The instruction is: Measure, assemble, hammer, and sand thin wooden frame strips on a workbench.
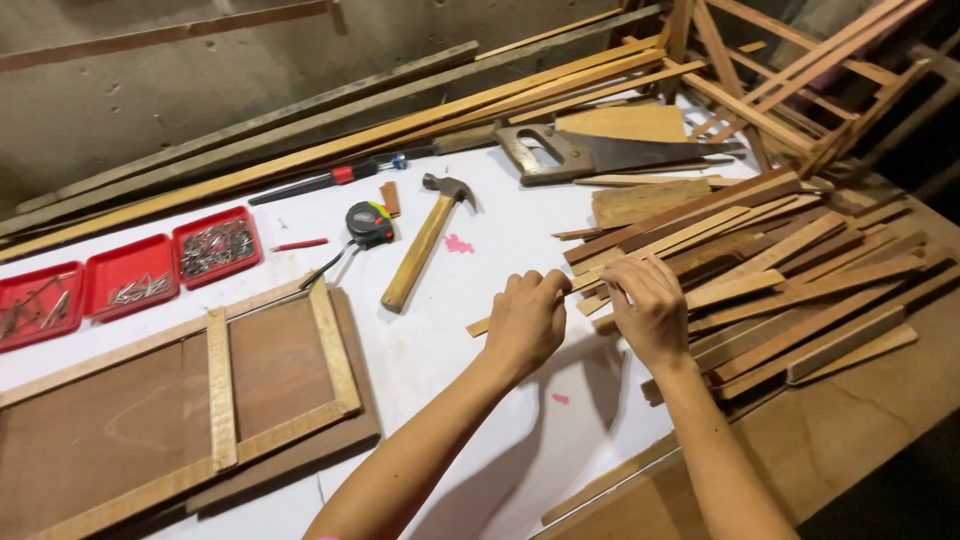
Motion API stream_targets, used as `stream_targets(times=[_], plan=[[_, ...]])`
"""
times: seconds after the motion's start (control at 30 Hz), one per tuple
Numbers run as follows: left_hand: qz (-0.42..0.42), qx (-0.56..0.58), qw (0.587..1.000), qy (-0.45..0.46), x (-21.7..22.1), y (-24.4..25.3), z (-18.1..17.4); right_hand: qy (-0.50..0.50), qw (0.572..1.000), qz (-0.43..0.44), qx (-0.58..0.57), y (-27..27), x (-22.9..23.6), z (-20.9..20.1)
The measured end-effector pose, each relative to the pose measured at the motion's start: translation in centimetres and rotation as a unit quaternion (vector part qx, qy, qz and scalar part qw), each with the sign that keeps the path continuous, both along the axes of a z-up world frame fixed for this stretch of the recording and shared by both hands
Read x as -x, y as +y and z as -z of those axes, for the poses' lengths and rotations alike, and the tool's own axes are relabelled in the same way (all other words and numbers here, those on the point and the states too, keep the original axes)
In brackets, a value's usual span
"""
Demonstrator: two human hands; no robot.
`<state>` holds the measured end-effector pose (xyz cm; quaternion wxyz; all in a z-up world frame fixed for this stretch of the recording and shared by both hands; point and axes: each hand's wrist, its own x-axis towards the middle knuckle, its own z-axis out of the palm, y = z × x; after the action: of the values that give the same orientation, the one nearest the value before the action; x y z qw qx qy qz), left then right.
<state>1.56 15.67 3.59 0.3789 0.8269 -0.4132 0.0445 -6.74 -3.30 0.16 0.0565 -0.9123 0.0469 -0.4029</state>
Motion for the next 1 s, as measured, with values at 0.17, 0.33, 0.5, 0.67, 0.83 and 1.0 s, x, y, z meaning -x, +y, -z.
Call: stream_targets(times=[0.17,0.33,0.5,0.67,0.83,1.0], plan=[[-0.056,0.008,0.998,-0.011,0.7,5.1,-0.5,-0.015,0.998,-0.068,0.004,6.4,-0.5,-3.4],[-0.102,0.027,0.994,-0.033,1.3,9.9,0.5,0.000,0.992,-0.126,0.011,10.8,-1.2,-3.4],[-0.133,0.001,0.990,-0.053,2.7,14.4,0.7,0.032,0.985,-0.171,-0.018,14.6,-1.4,-2.7],[-0.168,-0.014,0.985,-0.042,4.2,17.4,1.5,0.055,0.975,-0.214,-0.019,16.8,-1.4,-1.1],[-0.190,-0.001,0.981,-0.048,5.4,19.1,3.4,0.089,0.966,-0.242,-0.025,18.4,-1.0,-0.1],[-0.196,-0.036,0.979,-0.049,6.5,20.7,5.2,0.094,0.956,-0.277,-0.025,19.6,-0.8,1.2]])
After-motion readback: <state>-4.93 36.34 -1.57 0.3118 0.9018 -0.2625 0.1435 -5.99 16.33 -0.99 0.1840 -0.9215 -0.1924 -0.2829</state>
